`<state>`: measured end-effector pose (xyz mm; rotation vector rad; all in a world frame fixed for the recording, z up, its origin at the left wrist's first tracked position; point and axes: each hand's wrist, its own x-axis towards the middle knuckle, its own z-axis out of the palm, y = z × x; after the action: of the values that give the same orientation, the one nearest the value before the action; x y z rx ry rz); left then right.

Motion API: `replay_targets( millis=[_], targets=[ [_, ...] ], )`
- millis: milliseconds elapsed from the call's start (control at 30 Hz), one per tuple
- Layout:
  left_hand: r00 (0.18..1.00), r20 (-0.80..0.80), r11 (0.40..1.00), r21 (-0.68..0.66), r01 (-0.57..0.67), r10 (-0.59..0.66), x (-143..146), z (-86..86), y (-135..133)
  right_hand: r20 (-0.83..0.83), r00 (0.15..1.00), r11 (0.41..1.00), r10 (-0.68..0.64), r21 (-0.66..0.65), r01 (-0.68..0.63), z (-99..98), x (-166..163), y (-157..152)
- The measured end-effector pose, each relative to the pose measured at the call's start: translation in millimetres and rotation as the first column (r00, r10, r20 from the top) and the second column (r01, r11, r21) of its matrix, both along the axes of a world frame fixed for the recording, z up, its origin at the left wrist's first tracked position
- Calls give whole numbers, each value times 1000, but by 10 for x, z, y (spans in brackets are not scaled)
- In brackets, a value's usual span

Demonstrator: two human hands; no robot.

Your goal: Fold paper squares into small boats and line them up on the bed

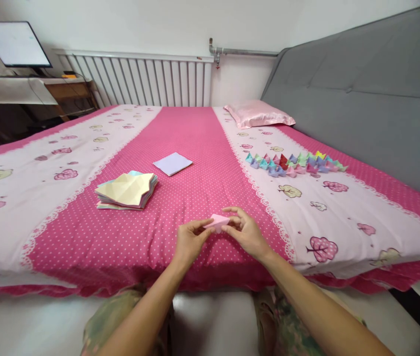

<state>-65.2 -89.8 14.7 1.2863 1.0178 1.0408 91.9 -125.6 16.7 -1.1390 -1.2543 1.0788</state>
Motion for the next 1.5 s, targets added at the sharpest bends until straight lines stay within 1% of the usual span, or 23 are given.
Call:
replay_targets(
  millis=[133,300,600,700,800,1000,1100,1300,1400,1500],
  targets=[
    [996,72,996,-85,-37,44,5,40,7,-58,998,1000,15,-21,-17,-4,-4,16],
    [992,127,990,-138,-6,24,0,81,4,-105,994,1000,20,-21,-22,-14,6,27],
    [989,145,986,-167,-8,33,1,119,-1,-132,991,999,-34,-31,30,45,28,-5],
    [989,143,985,-172,-13,38,3,131,-5,-147,988,998,-52,-38,47,38,32,-1],
    [987,155,985,-175,-8,35,3,138,-10,-151,988,999,-40,-33,36,9,32,20],
    [988,152,980,-192,56,-27,-8,96,1,-171,984,998,-53,-30,49,-32,30,49],
    [994,96,988,-142,65,-52,-9,53,11,-157,986,998,-52,-53,45,-34,32,44],
    [999,-35,997,70,20,-18,-13,-28,27,-132,991,996,-27,-82,16,10,26,4],
    [992,-124,981,192,2,23,-27,-39,26,-136,991,998,-6,-55,-1,38,25,-24],
    [978,-200,949,317,3,64,-44,-27,14,-126,992,999,-17,-52,11,42,25,-37]
  ],
)
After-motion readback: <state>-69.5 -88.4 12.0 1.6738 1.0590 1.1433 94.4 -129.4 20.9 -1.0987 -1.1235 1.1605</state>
